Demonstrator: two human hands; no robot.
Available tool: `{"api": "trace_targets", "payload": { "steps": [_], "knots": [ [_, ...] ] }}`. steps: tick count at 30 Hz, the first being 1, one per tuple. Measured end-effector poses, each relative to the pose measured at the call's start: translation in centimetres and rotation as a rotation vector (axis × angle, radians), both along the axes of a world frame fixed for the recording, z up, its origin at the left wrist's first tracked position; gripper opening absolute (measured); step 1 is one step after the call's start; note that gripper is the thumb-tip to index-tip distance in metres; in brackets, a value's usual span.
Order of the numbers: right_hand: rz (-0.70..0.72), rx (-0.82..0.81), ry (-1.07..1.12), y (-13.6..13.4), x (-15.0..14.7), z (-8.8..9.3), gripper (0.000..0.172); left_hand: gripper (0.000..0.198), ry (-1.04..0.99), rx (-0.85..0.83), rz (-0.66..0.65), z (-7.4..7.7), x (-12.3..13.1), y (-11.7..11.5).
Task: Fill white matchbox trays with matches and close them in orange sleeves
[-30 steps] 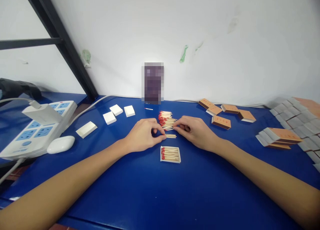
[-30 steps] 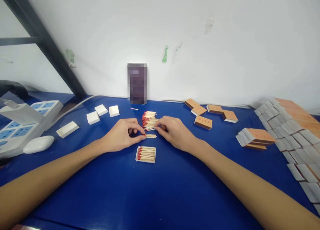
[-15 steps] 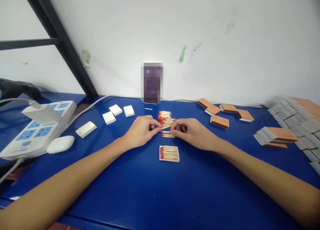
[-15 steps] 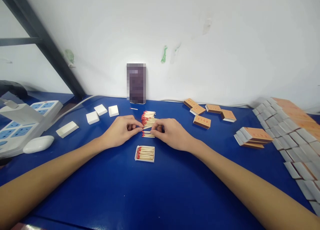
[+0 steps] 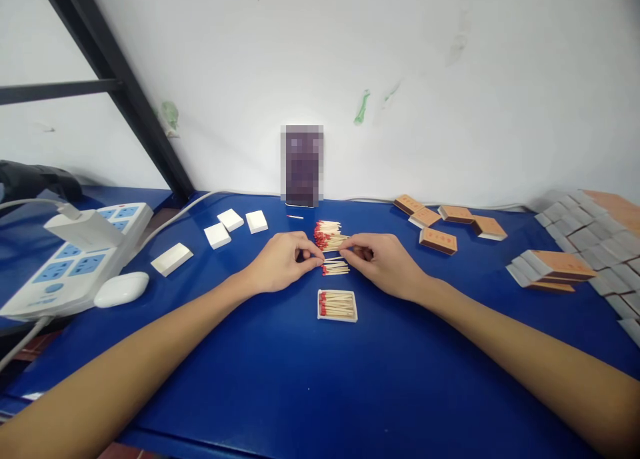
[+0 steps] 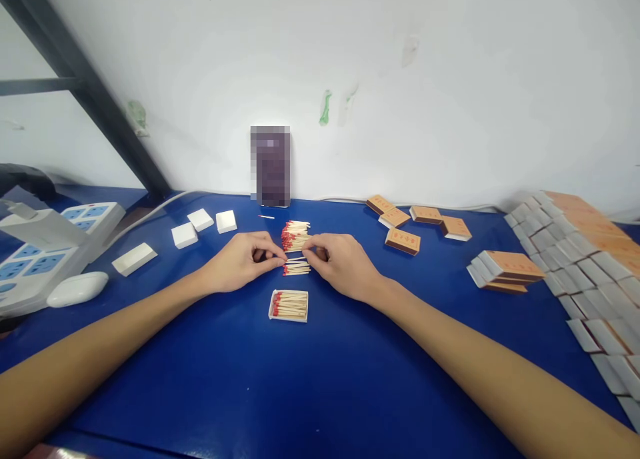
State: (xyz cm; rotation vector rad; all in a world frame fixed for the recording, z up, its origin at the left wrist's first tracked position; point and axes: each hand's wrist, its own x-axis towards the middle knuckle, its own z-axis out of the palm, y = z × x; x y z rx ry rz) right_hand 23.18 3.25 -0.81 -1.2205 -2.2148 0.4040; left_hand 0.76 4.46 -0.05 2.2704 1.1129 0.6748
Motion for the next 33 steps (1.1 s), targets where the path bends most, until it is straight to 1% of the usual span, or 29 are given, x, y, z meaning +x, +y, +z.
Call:
{"api": "trace_targets", "payload": {
  "steps": [2,4,7,9,15,20,33],
  "knots": [
    [0.023,0.025,-0.025,-0.07,0.02,0.14,0.021,0.013,-0.019,-0.036,0.002,0.15,-0.04,0.01],
    [0.04,0.041,-0.052,-0.1,0.05,0.22,0.025,0.014,-0.038,-0.042,0.036,0.24,-0.03,0.04],
    [0.043,0.046,-0.083,-0.12,0.07,0.21,0.029,0.014,-0.03,0.003,0.11,0.22,0.05,0.06],
    [0.041,0.043,-0.096,-0.14,0.05,0.18,0.03,0.013,-0.004,0.044,0.12,0.16,0.12,0.04],
    [0.045,0.014,-0.088,-0.31,0.04,0.39,0.03,0.013,0.042,0.119,0.083,0.02,0.16,-0.07],
    [0.033,0.024,-0.039,-0.32,0.09,0.31,0.028,0.016,0.068,0.168,0.042,-0.1,0.12,-0.17],
    [0.043,0.023,-0.049,-0.38,0.1,0.21,0.028,0.017,0.1,0.188,-0.002,-0.15,0.19,-0.2]
  ]
}}
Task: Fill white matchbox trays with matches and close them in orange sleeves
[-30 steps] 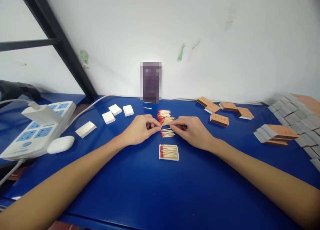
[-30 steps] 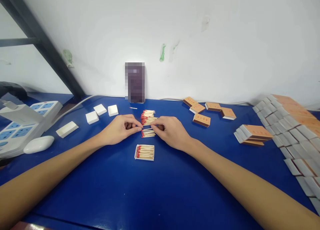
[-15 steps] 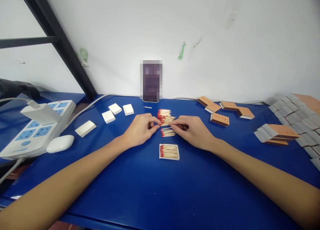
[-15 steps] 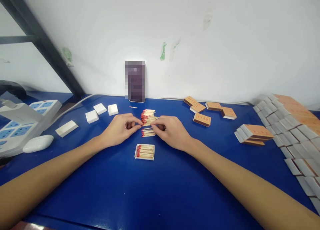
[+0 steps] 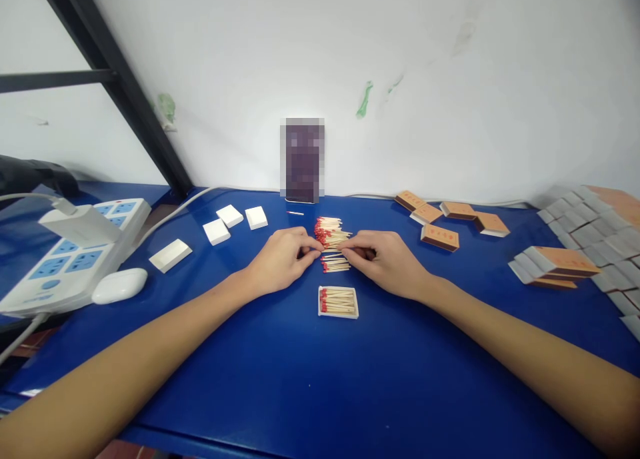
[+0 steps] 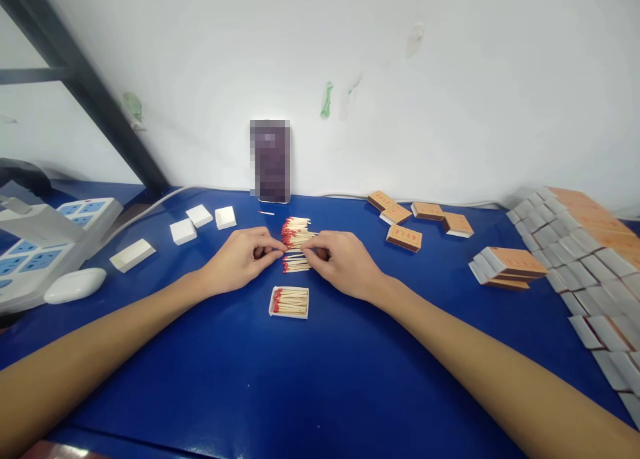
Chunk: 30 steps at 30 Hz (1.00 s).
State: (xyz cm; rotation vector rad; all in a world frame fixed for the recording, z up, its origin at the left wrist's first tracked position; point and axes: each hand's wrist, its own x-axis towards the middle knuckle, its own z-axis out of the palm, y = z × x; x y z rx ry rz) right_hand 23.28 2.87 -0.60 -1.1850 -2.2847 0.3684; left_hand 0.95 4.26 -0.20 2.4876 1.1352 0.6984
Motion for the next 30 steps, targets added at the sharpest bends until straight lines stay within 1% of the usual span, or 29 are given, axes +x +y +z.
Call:
{"api": "trace_targets", "payload": {
  "steps": [7,12,23,26,30],
  "knots": [
    [0.012,-0.001,-0.025,0.0,0.0,0.0,0.03,0.017,-0.006,-0.017,-0.041,0.0,0.1,-0.1],
    [0.023,-0.012,0.01,-0.1,0.1,0.0,0.029,0.019,-0.012,-0.028,-0.049,0.3,0.1,-0.4],
    [0.021,-0.032,0.016,-0.4,-0.1,0.2,0.028,0.021,0.015,-0.025,-0.059,0.4,0.1,-0.9],
    [0.029,-0.051,-0.008,-0.7,-0.3,0.7,0.028,0.021,0.013,-0.025,-0.063,0.5,0.1,-1.0],
    [0.099,-0.17,-0.107,-1.2,-0.4,2.1,0.026,0.025,0.018,-0.036,-0.061,0.5,0.1,-1.0]
  ]
}}
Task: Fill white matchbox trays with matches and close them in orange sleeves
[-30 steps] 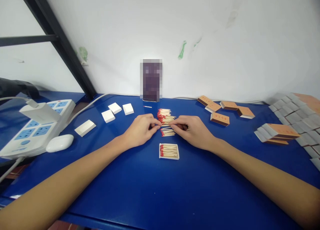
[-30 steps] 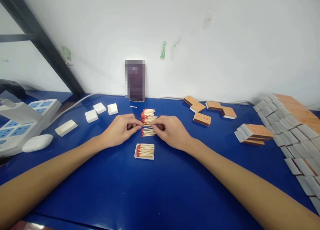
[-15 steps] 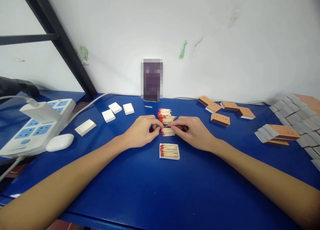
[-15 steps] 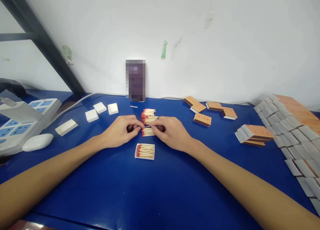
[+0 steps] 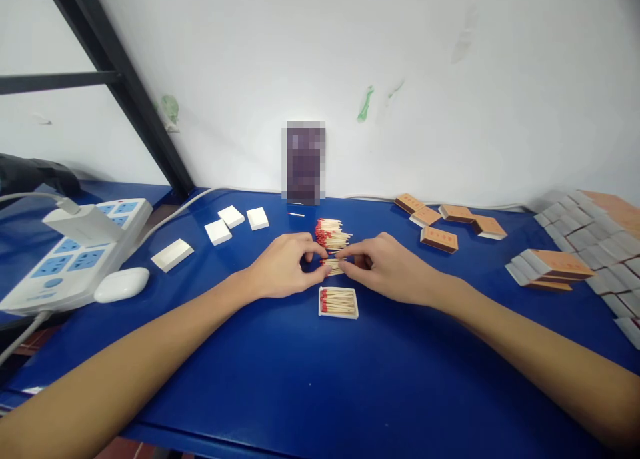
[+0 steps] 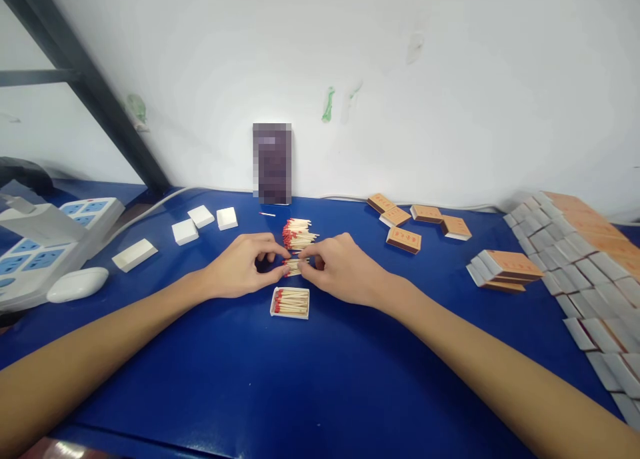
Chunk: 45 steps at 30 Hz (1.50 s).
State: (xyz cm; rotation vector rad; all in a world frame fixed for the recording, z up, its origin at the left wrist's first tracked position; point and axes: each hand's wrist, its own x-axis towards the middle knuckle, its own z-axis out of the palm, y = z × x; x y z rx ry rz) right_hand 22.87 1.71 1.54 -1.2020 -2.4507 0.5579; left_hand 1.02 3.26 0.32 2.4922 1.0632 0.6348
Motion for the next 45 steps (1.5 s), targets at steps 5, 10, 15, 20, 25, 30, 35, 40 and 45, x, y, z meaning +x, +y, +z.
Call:
{"api": "trace_targets", "payload": {
  "steps": [5,10,15,20,25,30,35,40,45],
  "knots": [
    [0.051,-0.137,-0.075,0.1,0.6,1.1,0.034,0.033,0.021,0.022,-0.001,0.0,0.0,0.0],
    [0.073,-0.116,-0.055,0.5,0.9,0.8,0.03,0.038,0.066,0.038,-0.018,0.2,0.0,0.0],
    [0.023,-0.083,-0.021,0.6,0.4,-0.1,0.027,0.03,0.086,0.04,0.013,0.3,0.2,0.0],
    [-0.025,-0.049,0.005,0.5,0.0,-0.3,0.023,0.022,0.057,0.002,0.048,0.3,0.4,-0.3],
    [0.003,0.078,-0.023,0.6,-0.3,-0.1,0.019,0.018,0.062,0.015,0.071,0.3,0.6,-0.5],
    [0.042,0.155,-0.051,0.4,-0.4,0.1,0.016,0.017,0.062,0.041,0.051,0.0,0.7,-0.4],
    [0.021,0.125,-0.064,0.1,-0.4,0.2,0.015,0.024,0.102,0.066,0.021,-0.1,0.5,-0.4],
    [0.049,0.185,-0.151,-0.2,-0.7,-0.2,0.022,0.023,0.113,0.097,-0.009,0.1,0.5,-0.6],
    [0.063,0.316,-0.344,-0.6,-1.3,-0.2,0.024,0.02,0.121,0.121,-0.008,-0.1,0.6,-0.7]
  ]
}}
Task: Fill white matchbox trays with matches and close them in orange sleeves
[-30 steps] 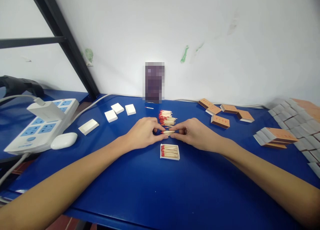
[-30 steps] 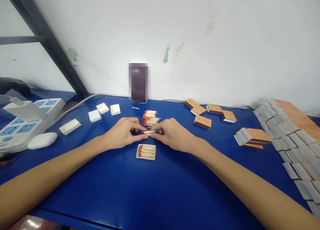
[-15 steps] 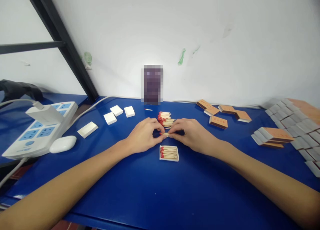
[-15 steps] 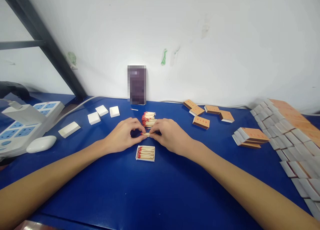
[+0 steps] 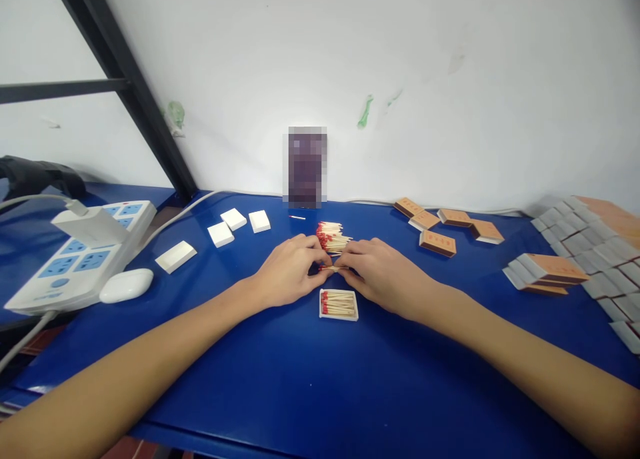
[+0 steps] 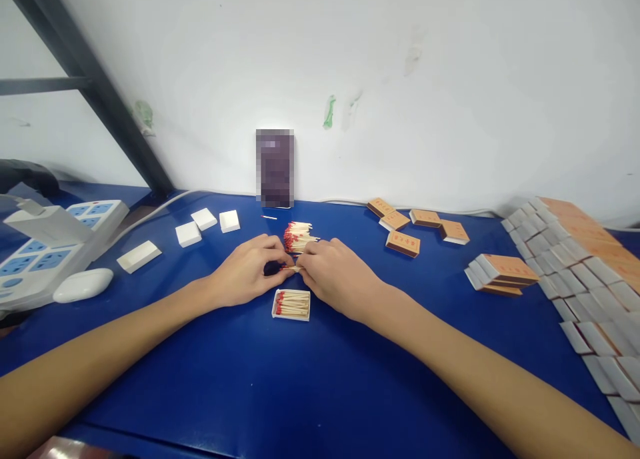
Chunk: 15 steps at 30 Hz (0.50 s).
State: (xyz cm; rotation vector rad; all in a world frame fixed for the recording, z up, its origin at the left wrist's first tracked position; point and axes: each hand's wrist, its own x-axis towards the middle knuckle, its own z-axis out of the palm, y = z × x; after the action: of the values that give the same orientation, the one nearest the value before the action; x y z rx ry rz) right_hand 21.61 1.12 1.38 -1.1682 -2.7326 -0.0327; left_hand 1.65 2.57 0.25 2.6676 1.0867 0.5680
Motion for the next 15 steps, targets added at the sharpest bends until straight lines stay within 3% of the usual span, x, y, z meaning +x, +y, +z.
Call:
{"api": "trace_targets", "payload": {
  "steps": [6,15],
  "knots": [
    [0.024,0.02,0.018,0.1,0.11,-0.09,0.02,0.022,0.005,0.043,-0.022,-0.02,-0.29,0.19],
    [-0.002,-0.028,0.104,0.18,0.1,-0.39,0.018,0.022,0.171,0.145,-0.089,0.59,-0.45,0.45]
  ]
}}
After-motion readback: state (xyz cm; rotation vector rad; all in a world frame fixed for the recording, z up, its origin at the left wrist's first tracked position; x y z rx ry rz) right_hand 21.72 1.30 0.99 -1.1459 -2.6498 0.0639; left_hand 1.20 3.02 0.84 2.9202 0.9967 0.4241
